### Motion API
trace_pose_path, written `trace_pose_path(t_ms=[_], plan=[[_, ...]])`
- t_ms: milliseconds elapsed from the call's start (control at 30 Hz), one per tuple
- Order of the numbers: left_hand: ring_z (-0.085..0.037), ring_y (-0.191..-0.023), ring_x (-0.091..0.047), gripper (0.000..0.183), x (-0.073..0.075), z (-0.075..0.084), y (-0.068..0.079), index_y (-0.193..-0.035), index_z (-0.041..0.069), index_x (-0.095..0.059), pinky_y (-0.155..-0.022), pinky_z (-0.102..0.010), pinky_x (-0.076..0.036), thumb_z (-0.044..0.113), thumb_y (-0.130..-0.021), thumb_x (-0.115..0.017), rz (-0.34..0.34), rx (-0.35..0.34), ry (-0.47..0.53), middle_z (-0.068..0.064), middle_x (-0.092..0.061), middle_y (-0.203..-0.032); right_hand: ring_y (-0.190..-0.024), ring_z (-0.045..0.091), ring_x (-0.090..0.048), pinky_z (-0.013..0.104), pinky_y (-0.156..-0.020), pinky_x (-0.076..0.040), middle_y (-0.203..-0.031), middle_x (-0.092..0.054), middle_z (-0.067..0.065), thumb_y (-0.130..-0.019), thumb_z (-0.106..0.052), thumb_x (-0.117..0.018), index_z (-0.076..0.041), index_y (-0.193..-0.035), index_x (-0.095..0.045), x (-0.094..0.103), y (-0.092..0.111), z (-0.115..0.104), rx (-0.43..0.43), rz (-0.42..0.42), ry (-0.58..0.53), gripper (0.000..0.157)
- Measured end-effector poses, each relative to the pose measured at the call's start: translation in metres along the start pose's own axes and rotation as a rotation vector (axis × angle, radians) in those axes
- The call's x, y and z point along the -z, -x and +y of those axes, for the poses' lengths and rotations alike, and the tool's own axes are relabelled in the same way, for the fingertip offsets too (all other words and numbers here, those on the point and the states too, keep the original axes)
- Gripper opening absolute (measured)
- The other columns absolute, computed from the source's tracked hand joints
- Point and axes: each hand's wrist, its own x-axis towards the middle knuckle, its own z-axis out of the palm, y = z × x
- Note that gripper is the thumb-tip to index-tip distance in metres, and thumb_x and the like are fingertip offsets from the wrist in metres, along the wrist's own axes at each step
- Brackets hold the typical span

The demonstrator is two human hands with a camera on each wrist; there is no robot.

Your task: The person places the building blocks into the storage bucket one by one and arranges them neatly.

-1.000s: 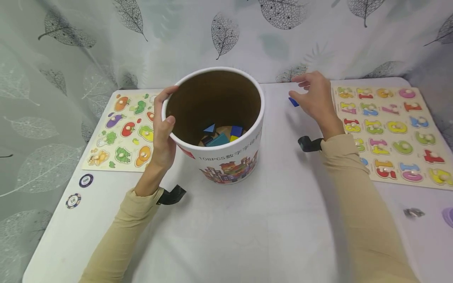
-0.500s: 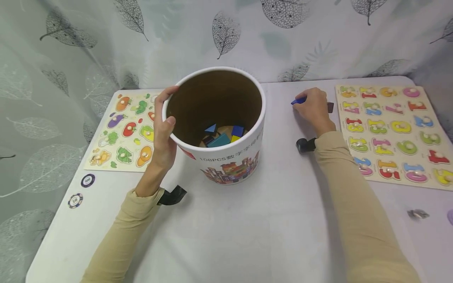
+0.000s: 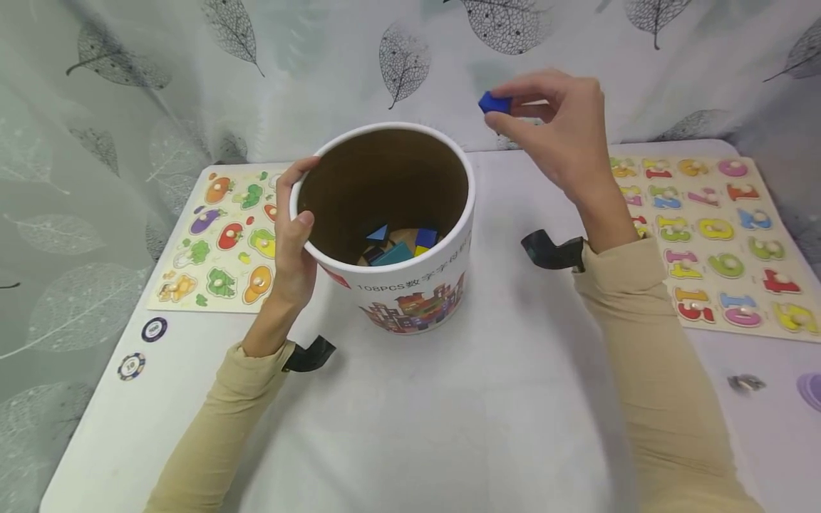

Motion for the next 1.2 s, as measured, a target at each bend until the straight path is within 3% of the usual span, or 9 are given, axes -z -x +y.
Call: trace_pose_path(t_ms=[133, 300, 400, 567, 867, 1100, 1200], plan=[[-0.026, -0.134, -0.037, 0.103, 0.001, -0.001, 0.001, -0.144, 0.004, -0.030, -0.111, -0.055, -0.034, 0.078, -0.076, -0.053, 0.000, -0.001, -0.007, -0.012, -0.038, -0.147, -0.097, 0.019, -0.067, 0.019, -0.094, -0.051, -0.105, -0.072, 0.003, -0.078, 0.007, -0.074, 0.007, -0.106, -0.071, -0.013, 0.010, -0.041, 0.196, -0.077, -0.189, 0.028], [-0.023, -0.134, -0.037, 0.104, 0.001, -0.001, 0.001, -0.145, 0.003, -0.029, -0.112, -0.052, -0.035, 0.079, -0.076, -0.052, 0.000, -0.001, -0.015, -0.012, -0.038, -0.147, -0.099, 0.021, -0.066, 0.022, -0.093, -0.052, -0.106, -0.071, 0.007, -0.077, 0.011, -0.074, 0.011, -0.105, -0.069, -0.029, 0.022, -0.063, 0.336, -0.222, -0.199, 0.028], [-0.021, -0.133, -0.037, 0.106, 0.000, -0.001, 0.001, -0.145, 0.003, -0.029, -0.112, -0.049, -0.036, 0.080, -0.075, -0.052, 0.001, 0.002, -0.019, -0.012, -0.038, -0.147, -0.099, 0.020, -0.066, 0.023, -0.091, -0.053, -0.105, -0.072, 0.009, -0.075, 0.013, -0.074, 0.013, -0.102, -0.069, -0.035, 0.026, -0.064, 0.352, -0.278, -0.213, 0.027], [-0.022, -0.132, -0.038, 0.106, 0.000, -0.002, 0.002, -0.144, 0.003, -0.030, -0.111, -0.049, -0.036, 0.080, -0.075, -0.053, 0.004, 0.003, -0.017, -0.012, -0.038, -0.146, -0.098, 0.021, -0.066, 0.024, -0.089, -0.054, -0.105, -0.071, 0.011, -0.074, 0.015, -0.074, 0.012, -0.102, -0.069, -0.040, 0.026, -0.059, 0.343, -0.318, -0.226, 0.028], [-0.023, -0.133, -0.038, 0.105, 0.000, -0.002, 0.002, -0.144, 0.003, -0.030, -0.111, -0.051, -0.035, 0.080, -0.076, -0.052, 0.008, -0.002, -0.032, -0.012, -0.038, -0.147, -0.099, 0.023, -0.065, 0.024, -0.089, -0.054, -0.104, -0.072, 0.007, -0.076, 0.013, -0.073, 0.011, -0.102, -0.070, -0.039, 0.024, -0.050, 0.240, -0.322, -0.268, 0.026], [-0.027, -0.133, -0.037, 0.103, 0.000, -0.001, 0.001, -0.144, 0.003, -0.030, -0.111, -0.055, -0.034, 0.078, -0.077, -0.052, 0.001, -0.014, -0.014, -0.014, -0.038, -0.147, -0.099, 0.018, -0.065, 0.017, -0.090, -0.052, -0.104, -0.072, 0.005, -0.079, 0.009, -0.072, 0.010, -0.105, -0.070, -0.013, 0.014, -0.037, 0.155, -0.225, -0.235, 0.026], [-0.027, -0.133, -0.037, 0.103, 0.000, -0.001, 0.001, -0.144, 0.003, -0.030, -0.112, -0.055, -0.033, 0.078, -0.077, -0.052, 0.001, -0.015, -0.012, -0.014, -0.038, -0.147, -0.095, 0.014, -0.066, 0.013, -0.086, -0.051, -0.103, -0.073, 0.002, -0.081, 0.004, -0.073, 0.005, -0.106, -0.072, 0.006, 0.007, -0.019, 0.071, -0.155, -0.110, 0.026]])
